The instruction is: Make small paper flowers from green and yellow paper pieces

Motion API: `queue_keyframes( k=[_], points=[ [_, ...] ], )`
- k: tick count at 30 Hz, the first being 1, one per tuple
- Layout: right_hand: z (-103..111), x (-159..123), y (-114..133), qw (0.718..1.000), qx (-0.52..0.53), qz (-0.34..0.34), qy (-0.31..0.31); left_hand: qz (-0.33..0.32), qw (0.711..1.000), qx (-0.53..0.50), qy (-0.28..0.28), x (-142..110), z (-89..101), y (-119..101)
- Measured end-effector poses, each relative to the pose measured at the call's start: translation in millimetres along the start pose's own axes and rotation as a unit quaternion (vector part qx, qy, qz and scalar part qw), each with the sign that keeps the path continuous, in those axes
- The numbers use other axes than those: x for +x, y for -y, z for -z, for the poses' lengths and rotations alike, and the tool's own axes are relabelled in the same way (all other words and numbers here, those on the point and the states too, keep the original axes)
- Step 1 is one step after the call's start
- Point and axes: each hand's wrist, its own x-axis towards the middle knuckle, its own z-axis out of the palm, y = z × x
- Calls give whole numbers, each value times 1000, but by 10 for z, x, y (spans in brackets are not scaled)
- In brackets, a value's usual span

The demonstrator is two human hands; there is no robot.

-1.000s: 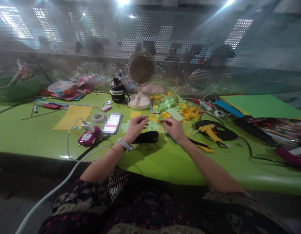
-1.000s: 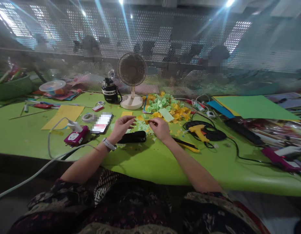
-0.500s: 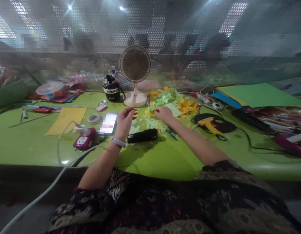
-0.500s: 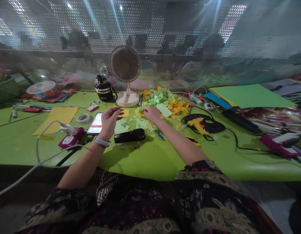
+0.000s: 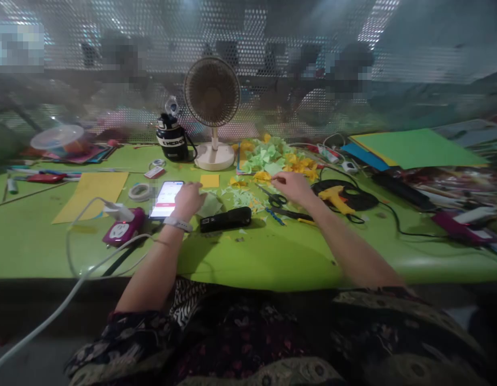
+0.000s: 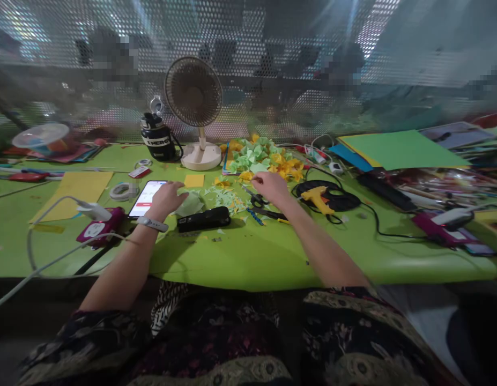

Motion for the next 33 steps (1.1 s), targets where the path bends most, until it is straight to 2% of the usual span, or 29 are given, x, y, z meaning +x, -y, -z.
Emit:
queue_keyframes(
  k=[4, 8, 11, 14, 18, 22, 28, 33],
  points=[
    [257, -188, -276, 998, 24, -16, 58, -41, 998, 17, 51, 79, -116, 109],
    [353, -270, -452, 994, -1, -8, 112, -77, 995, 11, 56, 151, -168, 192],
    [243, -216, -436, 988, -53, -13, 145, -85, 995, 8, 51, 178, -194, 195],
    [32, -131, -311, 981, -91, -17, 168, -78, 996, -25, 34, 180, -217, 173],
    [-174, -100, -179, 981, -115, -12, 154, -53, 997, -43, 22, 163, -209, 151],
    [-186, -119, -211, 983, -109, -21, 148, -25, 998, -48, 26, 146, -150, 137],
    [-142, -94, -315, 976, -121, -32, 178, -35, 998, -22, 54, 159, -112, 120],
    [-173, -68, -353, 973, -118, -53, 191, -29, 999, 9, 45, 156, -103, 95]
  ],
)
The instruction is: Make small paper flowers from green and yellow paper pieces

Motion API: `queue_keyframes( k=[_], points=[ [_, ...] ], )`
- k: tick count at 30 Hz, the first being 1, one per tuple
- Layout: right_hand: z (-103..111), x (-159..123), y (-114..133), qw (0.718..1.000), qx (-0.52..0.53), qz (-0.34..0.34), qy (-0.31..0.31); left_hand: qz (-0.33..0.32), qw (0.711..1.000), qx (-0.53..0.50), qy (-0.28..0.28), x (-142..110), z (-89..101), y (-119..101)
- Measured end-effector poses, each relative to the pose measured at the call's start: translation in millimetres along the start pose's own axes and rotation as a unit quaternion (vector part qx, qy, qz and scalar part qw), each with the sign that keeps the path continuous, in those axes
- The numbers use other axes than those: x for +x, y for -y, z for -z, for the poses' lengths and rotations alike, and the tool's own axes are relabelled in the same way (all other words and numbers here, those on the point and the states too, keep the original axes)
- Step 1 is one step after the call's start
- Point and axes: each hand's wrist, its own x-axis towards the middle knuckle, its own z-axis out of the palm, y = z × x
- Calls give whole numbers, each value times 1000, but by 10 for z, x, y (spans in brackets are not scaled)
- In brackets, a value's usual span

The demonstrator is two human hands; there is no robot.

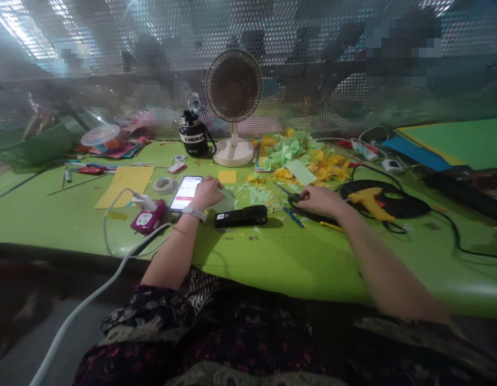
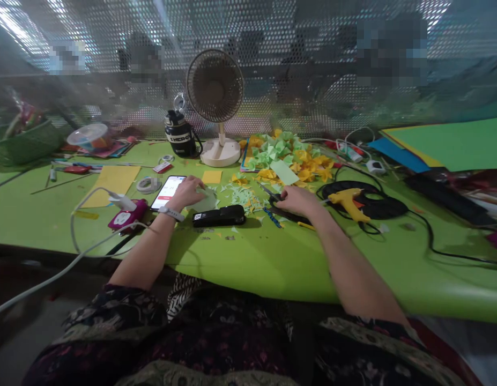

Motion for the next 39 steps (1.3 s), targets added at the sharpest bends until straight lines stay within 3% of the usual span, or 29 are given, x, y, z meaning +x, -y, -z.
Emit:
queue_keyframes(
  k=[6, 9, 12, 15, 19, 22, 30, 34, 36, 39],
  points=[
    [18, -40, 18, 1000, 6, 3, -5, 1, 1000, -4, -28, -26, 103, 30],
    [56, -99, 36, 1000, -1, 9, -25, 3, 995, -93, -36, -47, 180, 53],
    [81, -138, 49, 999, -16, 15, -48, -7, 972, -214, -100, -62, 197, 14],
    [72, -122, 45, 999, -16, 5, -30, -1, 906, -404, -129, -79, 126, -115],
    [33, -59, 1, 1000, 7, 5, -22, 16, 765, -644, -13, -152, 20, -338],
    [20, -32, -37, 1000, 13, 4, -20, 47, 714, -698, 27, -237, 25, -453],
    [61, -60, -15, 1000, 2, -8, -7, 17, 714, -698, 47, -346, 66, -563],
    [124, -105, -55, 993, 118, -27, 0, 13, 710, -702, 52, -371, 60, -618],
    [156, -125, -82, 968, 249, -41, 1, 23, 703, -709, 52, -390, 67, -644],
    [181, -166, -39, 881, 470, -47, -15, 39, 685, -726, 51, -418, 65, -676]
  ],
)
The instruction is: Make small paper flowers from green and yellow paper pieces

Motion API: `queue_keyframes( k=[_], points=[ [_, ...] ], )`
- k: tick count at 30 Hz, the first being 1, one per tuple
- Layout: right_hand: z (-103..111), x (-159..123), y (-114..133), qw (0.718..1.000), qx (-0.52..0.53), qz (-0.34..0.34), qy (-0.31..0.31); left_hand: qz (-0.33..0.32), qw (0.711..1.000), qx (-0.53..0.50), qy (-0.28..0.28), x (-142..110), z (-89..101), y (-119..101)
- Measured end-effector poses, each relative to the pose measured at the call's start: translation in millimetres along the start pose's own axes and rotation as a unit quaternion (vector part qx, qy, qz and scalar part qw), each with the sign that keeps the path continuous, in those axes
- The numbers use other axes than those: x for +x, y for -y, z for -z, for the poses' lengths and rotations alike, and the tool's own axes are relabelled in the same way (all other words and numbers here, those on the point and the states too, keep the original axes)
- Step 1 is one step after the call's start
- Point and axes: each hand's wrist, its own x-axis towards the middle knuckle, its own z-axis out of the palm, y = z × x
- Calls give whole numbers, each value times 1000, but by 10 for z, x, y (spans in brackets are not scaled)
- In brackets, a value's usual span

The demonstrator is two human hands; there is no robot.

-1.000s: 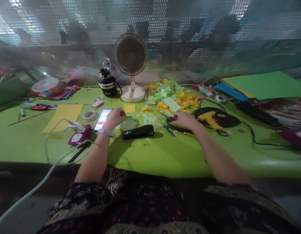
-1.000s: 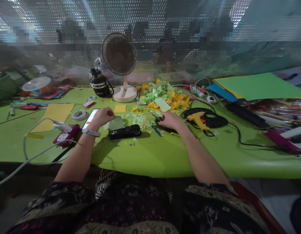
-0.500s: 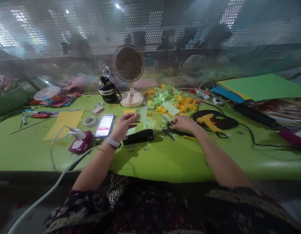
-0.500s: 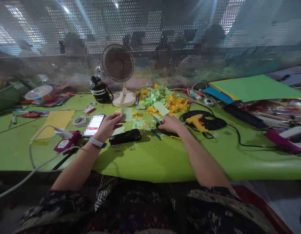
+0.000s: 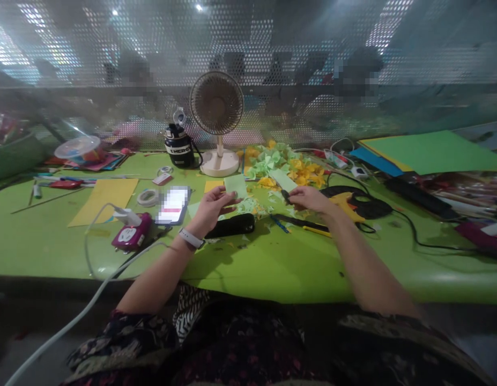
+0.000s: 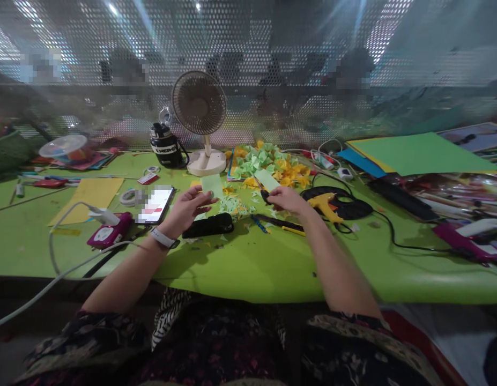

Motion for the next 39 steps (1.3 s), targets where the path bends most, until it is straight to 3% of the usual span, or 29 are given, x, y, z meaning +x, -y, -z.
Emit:
queue_keyframes(
  k=[3, 8, 11, 13, 15, 17, 19, 22, 25, 31, 35, 39],
  points=[
    [-154, -86, 79, 983, 181, 26, 11, 13, 999, -35, -14, -16, -30, 31],
    [-431, -250, 185, 954, 289, 78, 24, 2, 1000, -20, 9, -41, -86, 78],
    [-469, -307, 191, 944, 318, 81, 28, -43, 997, 57, 13, -47, -94, 102],
    [-477, -332, 185, 939, 333, 80, 34, -115, 985, 126, -7, -42, -75, 124],
    [-505, -355, 182, 935, 344, 72, 44, -222, 950, 219, -23, -35, -40, 147],
    [-559, -374, 186, 932, 353, 61, 56, -321, 894, 312, -25, -30, -3, 164],
    [-624, -384, 195, 928, 362, 62, 62, -379, 846, 376, -11, -30, 19, 174],
    [-700, -385, 207, 919, 380, 89, 55, -424, 807, 411, 15, -42, 9, 189],
    [-732, -385, 213, 916, 384, 113, 36, -444, 790, 421, 48, -58, -21, 217],
    [-728, -384, 184, 935, 319, 155, -14, -442, 757, 463, 136, -65, -14, 267],
    [-689, -357, 142, 943, 258, 199, -71, -452, 756, 447, 158, -72, -13, 283],
    [-660, -337, 113, 937, 256, 222, -84, -463, 756, 435, 160, -61, -23, 303]
  ],
)
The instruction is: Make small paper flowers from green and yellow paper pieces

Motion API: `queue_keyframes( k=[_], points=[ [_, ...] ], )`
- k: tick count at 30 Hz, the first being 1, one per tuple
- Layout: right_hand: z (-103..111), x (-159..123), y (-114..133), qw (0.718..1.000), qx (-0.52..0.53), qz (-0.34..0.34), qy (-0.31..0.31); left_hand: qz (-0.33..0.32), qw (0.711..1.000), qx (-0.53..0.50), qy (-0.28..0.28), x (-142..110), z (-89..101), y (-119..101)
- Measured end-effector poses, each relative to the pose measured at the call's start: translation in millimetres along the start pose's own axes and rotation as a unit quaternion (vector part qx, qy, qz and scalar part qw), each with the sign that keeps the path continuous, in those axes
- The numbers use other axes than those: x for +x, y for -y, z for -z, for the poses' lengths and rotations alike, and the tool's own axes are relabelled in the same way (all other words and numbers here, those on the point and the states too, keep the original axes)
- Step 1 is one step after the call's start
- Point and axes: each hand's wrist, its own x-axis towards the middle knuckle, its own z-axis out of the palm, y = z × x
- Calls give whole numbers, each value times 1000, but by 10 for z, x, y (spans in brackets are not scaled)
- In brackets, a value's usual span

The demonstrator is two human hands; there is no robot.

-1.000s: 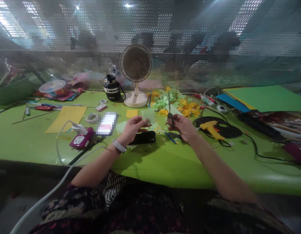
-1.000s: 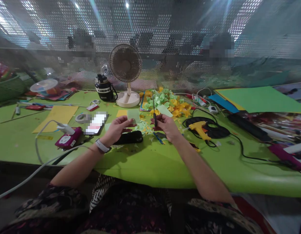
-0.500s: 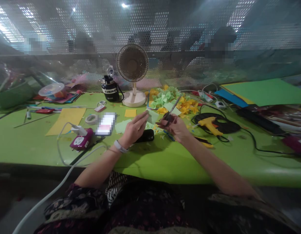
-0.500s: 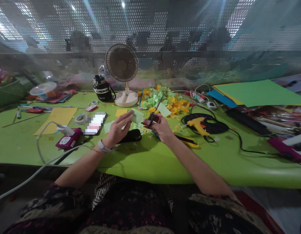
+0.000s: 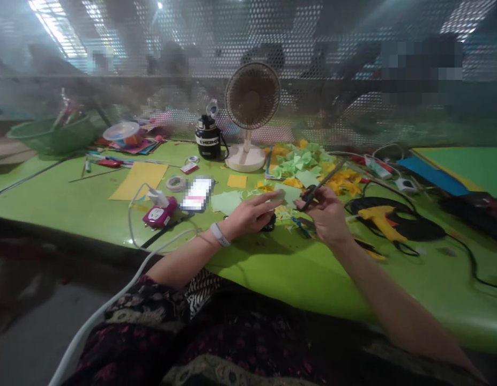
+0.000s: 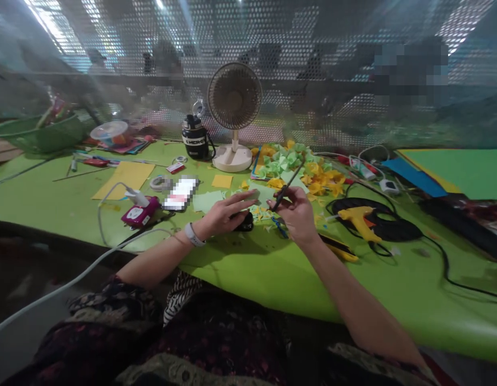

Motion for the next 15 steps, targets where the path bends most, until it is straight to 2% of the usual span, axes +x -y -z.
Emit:
queue_keyframes(
  k=[5, 10, 13, 15],
  points=[
    [-5, -15, -13, 1000, 12, 22, 6, -38, 999, -13, -12, 2, 11, -8],
    [-26, -35, 19, 1000, 5, 27, 6, -14, 996, -82, -16, -10, 21, -52],
    [-28, -47, 47, 1000, 10, 21, 17, 36, 985, -162, -50, -3, 3, -89],
    [-32, -59, 58, 999, 17, 16, 32, 133, 954, -246, -107, 19, -5, -125]
  ],
)
